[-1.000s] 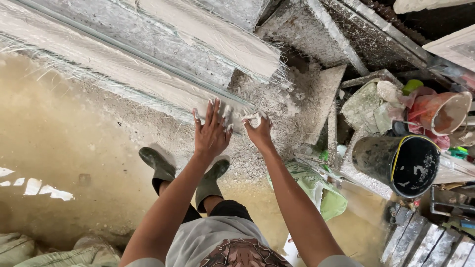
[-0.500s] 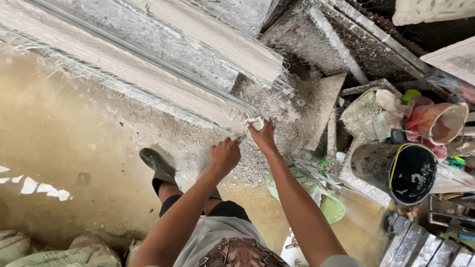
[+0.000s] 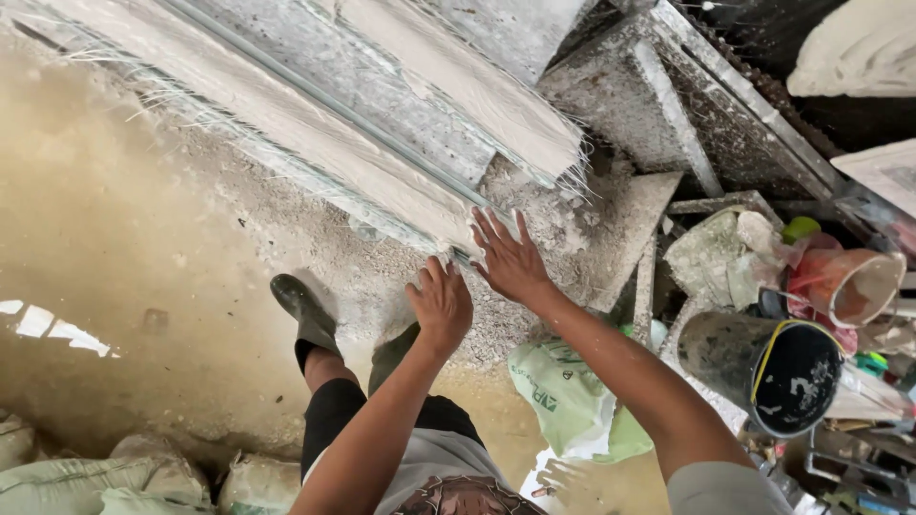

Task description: The person scoops a white paste from a bucket using a small cup and applies it to a long, fibrous surface. They then use their hands to spread and smooth the paste along the length of the material, occasionally dipping their hands into the bucket for more paste.

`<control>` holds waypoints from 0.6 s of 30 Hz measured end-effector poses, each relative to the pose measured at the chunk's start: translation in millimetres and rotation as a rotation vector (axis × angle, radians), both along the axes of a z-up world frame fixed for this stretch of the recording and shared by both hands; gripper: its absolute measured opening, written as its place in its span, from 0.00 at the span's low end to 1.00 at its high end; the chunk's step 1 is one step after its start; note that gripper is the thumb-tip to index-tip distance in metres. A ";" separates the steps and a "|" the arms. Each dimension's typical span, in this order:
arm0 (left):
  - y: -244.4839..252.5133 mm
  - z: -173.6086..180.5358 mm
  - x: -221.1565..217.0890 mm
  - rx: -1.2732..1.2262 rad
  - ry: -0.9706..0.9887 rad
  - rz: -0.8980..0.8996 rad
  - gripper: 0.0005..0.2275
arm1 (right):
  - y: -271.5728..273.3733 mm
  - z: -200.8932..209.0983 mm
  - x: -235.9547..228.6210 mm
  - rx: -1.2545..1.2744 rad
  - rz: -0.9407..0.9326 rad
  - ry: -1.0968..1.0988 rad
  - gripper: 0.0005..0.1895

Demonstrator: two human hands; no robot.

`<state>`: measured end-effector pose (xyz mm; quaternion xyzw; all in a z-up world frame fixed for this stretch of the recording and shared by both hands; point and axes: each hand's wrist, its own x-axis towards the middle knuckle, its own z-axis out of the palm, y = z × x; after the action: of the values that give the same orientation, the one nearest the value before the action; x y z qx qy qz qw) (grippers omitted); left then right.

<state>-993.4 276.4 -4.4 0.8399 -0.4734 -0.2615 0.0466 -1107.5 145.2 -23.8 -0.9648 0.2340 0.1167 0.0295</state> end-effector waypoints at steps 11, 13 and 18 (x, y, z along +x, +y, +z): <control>-11.6 -16.3 100.8 -0.138 -0.236 0.160 0.14 | -21.9 -13.9 154.0 0.080 0.173 -0.208 0.38; -15.5 -17.9 126.0 -0.129 -0.254 0.188 0.14 | -22.7 -18.3 182.6 0.120 0.159 -0.234 0.38; -23.2 -13.7 196.4 -0.167 -0.371 0.228 0.13 | -26.7 -23.9 258.8 0.101 0.148 -0.296 0.36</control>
<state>-797.0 253.2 -18.0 0.9149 -0.3957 -0.0555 0.0571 -848.7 118.5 -47.7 -0.9833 0.1490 -0.0131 0.1034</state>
